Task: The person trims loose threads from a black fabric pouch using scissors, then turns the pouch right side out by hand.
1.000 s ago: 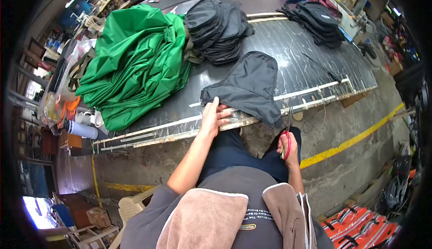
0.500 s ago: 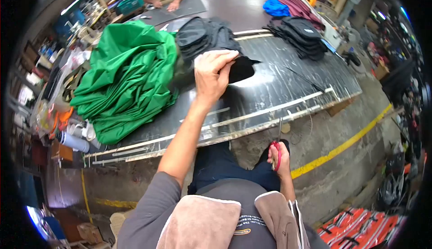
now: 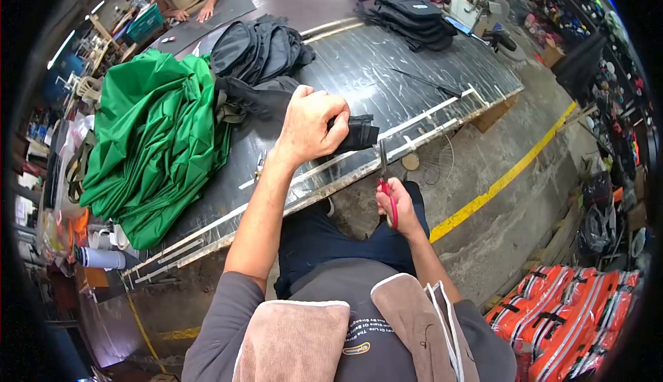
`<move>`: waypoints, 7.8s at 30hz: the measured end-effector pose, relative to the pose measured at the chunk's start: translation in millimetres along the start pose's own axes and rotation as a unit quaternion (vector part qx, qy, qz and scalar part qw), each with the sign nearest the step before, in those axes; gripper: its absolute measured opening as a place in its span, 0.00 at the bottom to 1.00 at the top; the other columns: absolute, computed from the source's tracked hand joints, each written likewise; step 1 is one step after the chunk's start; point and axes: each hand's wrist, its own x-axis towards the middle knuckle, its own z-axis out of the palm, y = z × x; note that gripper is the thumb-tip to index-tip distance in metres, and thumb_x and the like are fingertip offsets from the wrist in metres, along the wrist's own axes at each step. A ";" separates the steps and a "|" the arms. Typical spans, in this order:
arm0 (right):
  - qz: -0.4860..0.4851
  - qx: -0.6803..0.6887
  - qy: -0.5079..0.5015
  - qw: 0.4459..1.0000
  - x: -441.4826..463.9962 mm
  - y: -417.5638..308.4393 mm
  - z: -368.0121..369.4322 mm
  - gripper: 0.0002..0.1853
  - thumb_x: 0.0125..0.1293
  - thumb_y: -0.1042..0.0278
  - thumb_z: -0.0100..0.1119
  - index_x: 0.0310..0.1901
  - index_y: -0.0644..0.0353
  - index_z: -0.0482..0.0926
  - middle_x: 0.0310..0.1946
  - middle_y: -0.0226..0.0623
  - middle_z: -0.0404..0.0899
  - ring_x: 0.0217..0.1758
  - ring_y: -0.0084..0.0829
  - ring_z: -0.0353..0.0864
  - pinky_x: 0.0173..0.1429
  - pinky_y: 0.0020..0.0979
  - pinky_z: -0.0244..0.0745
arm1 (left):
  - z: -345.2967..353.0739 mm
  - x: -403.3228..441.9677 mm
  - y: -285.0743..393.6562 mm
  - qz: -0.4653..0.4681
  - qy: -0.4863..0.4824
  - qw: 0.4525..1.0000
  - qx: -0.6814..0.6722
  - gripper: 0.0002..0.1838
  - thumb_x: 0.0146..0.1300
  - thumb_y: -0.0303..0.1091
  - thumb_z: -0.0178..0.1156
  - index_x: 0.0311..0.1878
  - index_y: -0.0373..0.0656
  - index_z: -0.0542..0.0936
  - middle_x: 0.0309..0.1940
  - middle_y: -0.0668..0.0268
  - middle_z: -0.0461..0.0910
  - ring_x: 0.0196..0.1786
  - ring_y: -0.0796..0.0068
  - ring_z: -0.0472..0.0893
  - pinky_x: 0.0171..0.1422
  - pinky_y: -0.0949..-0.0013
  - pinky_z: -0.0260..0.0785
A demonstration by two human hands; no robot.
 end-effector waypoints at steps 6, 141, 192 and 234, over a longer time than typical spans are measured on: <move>-0.104 0.007 -0.049 0.993 36.2 -23.4 11.1 0.27 0.74 0.43 0.67 0.55 0.57 0.71 0.38 0.24 0.74 0.38 0.15 0.74 0.42 0.23 0.75 | -8.0 12.9 18.0 -0.004 -0.022 1.000 -0.007 0.08 0.63 0.33 0.65 0.28 0.45 0.80 0.23 0.62 0.78 0.27 0.58 0.77 0.40 0.59 0.62; 0.115 0.110 0.017 0.987 -21.2 20.9 13.3 0.21 0.83 0.45 0.54 0.42 0.56 0.75 0.22 0.26 0.72 0.20 0.18 0.70 0.24 0.23 0.64 | 43.8 -133.2 -21.5 -0.513 0.044 0.857 -0.018 0.55 0.51 0.46 0.83 0.77 0.29 0.66 0.58 0.47 0.83 0.59 0.60 0.82 0.66 0.58 0.75; -0.006 -0.018 -0.020 1.000 -3.5 30.5 18.7 0.24 0.80 0.42 0.59 0.49 0.59 0.71 0.30 0.27 0.75 0.32 0.20 0.76 0.38 0.26 0.73 | 137.3 -104.0 78.2 -0.480 0.278 0.651 -0.519 0.25 0.65 0.31 0.77 0.63 0.37 0.82 0.54 0.69 0.85 0.52 0.76 0.82 0.61 0.69 0.75; 0.041 -0.133 -0.015 0.990 5.5 14.4 1.0 0.25 0.74 0.41 0.68 0.41 0.57 0.73 0.24 0.24 0.73 0.23 0.15 0.72 0.26 0.24 0.68 | 120.6 -122.5 43.3 -0.499 0.077 0.766 -0.398 0.25 0.64 0.36 0.77 0.61 0.34 0.84 0.55 0.63 0.87 0.52 0.73 0.84 0.62 0.66 0.77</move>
